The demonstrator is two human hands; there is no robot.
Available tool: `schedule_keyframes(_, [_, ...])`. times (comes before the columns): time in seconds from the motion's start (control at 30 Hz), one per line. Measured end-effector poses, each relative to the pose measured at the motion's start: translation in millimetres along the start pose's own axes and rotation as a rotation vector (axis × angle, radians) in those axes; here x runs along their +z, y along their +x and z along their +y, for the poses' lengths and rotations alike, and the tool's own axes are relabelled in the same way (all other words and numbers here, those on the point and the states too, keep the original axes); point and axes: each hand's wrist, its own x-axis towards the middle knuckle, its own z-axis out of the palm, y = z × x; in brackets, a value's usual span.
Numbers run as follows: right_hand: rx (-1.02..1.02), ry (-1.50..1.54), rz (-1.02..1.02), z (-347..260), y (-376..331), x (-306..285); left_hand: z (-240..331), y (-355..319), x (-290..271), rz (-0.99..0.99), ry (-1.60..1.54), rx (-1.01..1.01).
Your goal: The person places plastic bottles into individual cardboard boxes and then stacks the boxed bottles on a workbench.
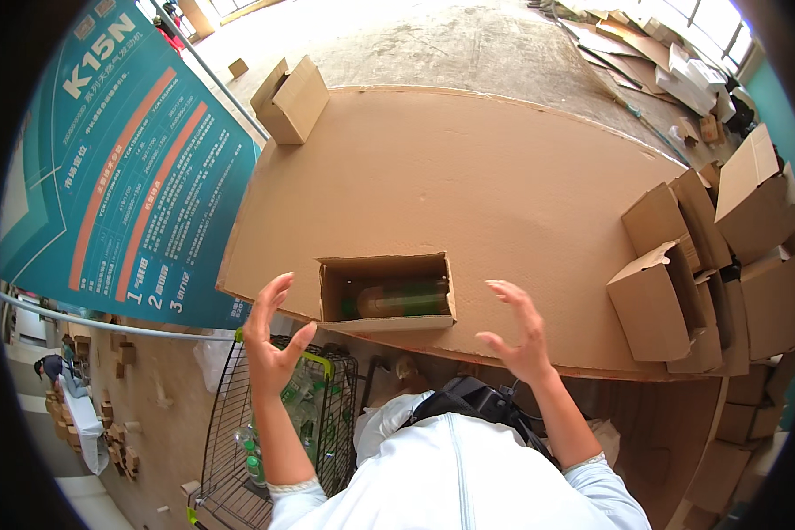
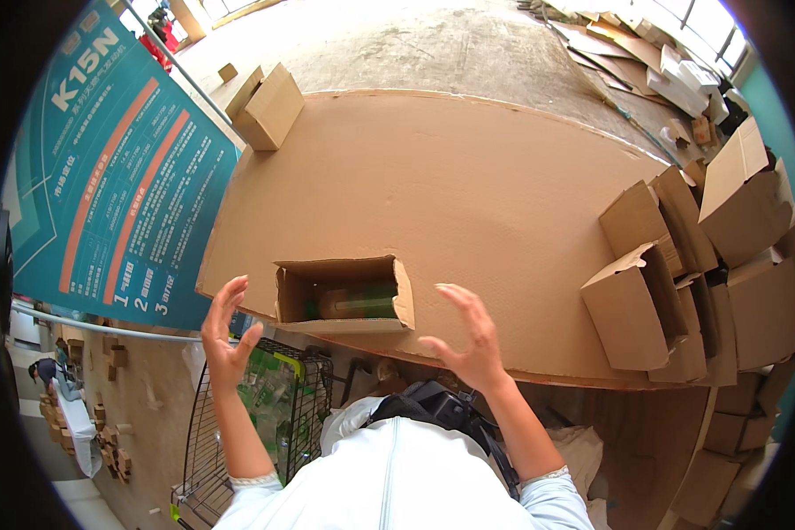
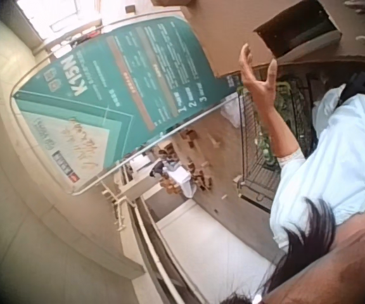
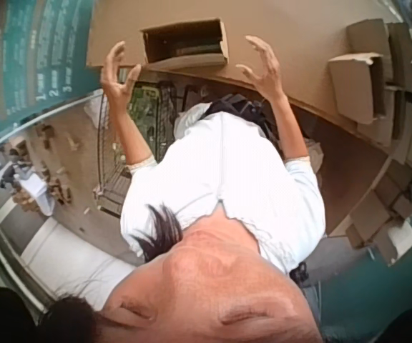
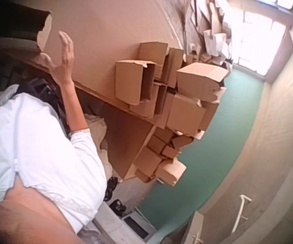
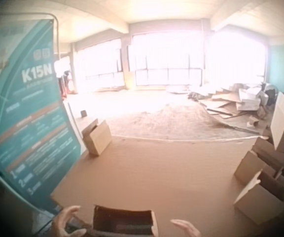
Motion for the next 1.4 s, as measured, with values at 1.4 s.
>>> schedule_keyframes(1.4, [-0.113,-0.698,-0.303,9,72,123,-142,86,25,-0.249,0.863,-0.093])
